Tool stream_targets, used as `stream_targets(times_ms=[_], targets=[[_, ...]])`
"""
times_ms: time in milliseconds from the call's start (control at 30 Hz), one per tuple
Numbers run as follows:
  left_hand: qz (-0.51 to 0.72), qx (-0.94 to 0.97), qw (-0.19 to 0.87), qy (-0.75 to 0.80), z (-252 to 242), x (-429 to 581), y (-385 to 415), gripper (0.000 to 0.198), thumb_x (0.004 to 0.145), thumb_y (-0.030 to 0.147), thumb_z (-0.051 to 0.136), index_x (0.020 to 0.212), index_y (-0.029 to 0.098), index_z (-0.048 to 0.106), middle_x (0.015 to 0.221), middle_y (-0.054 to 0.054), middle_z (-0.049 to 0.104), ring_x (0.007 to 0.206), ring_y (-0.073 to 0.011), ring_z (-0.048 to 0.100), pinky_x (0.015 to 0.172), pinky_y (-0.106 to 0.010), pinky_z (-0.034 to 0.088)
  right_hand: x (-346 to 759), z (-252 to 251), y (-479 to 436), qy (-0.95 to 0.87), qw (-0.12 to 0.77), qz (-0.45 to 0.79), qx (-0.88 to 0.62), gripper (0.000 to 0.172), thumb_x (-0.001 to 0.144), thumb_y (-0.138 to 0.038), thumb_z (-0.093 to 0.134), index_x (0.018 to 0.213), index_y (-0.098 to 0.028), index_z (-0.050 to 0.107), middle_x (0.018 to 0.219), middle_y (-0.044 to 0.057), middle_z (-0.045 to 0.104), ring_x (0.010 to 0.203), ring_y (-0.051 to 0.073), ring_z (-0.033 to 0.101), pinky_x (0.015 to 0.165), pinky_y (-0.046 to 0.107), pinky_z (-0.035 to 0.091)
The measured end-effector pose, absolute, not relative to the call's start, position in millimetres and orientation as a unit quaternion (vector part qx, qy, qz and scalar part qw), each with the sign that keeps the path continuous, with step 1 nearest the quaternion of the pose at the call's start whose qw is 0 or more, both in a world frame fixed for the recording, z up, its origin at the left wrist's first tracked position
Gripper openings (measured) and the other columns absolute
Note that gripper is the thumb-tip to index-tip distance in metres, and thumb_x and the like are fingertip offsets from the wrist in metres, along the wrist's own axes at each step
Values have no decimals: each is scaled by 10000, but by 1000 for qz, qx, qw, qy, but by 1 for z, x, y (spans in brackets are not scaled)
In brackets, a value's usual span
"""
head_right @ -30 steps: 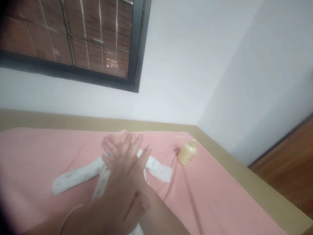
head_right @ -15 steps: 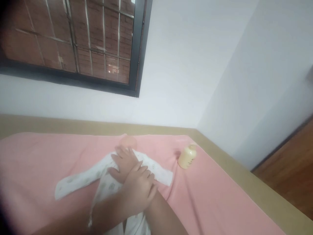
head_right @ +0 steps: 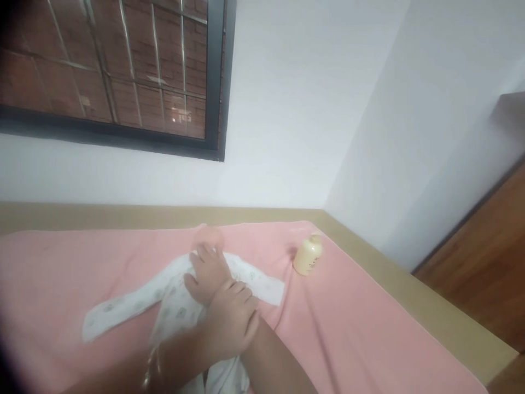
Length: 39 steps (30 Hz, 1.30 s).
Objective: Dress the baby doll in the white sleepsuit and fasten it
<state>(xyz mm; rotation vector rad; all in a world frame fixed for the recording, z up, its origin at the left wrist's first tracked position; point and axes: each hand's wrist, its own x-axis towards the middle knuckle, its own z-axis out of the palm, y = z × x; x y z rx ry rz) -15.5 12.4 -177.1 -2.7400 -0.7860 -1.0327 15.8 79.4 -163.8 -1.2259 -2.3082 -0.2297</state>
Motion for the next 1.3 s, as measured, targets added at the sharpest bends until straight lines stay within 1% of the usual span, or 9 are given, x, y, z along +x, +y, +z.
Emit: stream_targets(times_ms=[67,200,333,500,600,833,967,1100,1300], targets=[[-349,-903,58,-243,-177,-16,11,166,771,231,474,622,166,508,632,-44,497,651,-173,392,638,-366,305,16,-164,77,-844,274,-102,-450,553,852,-364,494,1341,-129,389,1446,122,305,1358,256,167,1106,472,129],[-359,-898,48,-249,-177,-17,8,156,764,225,476,622,166,499,637,-44,492,659,-176,387,636,-369,301,15,-163,75,-868,240,-66,-429,468,883,-391,449,1283,-148,453,1360,116,431,1301,234,297,1091,444,192],[-355,-902,52,-241,-179,-16,8,148,763,223,477,626,168,493,635,-42,490,662,-175,382,647,-370,304,15,-163,75,-843,291,-97,-442,485,872,-348,460,1297,-116,434,1407,139,362,1329,258,239,1099,463,160],[-357,-899,46,-249,-179,-16,9,148,765,223,475,629,168,490,638,-40,490,659,-174,382,639,-366,297,15,-164,77,-860,272,-69,-427,355,860,-356,491,1137,-143,551,1260,108,521,1248,225,370,1093,409,214],[-359,-900,56,-240,-178,-17,8,146,756,224,479,621,170,484,634,-40,484,657,-175,380,639,-367,295,17,-165,77,-856,286,-89,-421,453,866,-370,478,1251,-132,482,1362,108,432,1314,230,280,1121,437,141],[-361,-900,80,-230,-175,-17,7,176,781,229,463,618,167,482,621,-32,470,664,-167,384,646,-363,284,23,-167,79,-885,226,-64,-401,615,892,-493,441,1382,-135,346,1464,131,269,1368,252,172,1103,470,169],[-359,-900,83,-232,-175,-16,9,158,781,241,471,641,169,486,645,-30,474,674,-169,378,653,-364,278,26,-168,81,-899,216,-41,-378,539,890,-504,447,1315,-173,440,1389,94,411,1321,229,289,1106,452,178],[-354,-906,88,-216,-176,-16,10,157,778,238,475,637,170,466,654,-28,471,672,-169,366,650,-363,271,27,-168,82,-883,261,-57,-385,567,883,-483,459,1330,-136,419,1413,109,374,1344,229,241,1112,431,174],[-337,-913,82,-217,-176,-15,11,99,775,227,478,694,176,501,691,-32,490,706,-182,390,680,-366,283,30,-165,84,-883,269,-41,-382,501,888,-447,462,1296,-156,457,1370,105,430,1302,224,325,1092,415,232]])
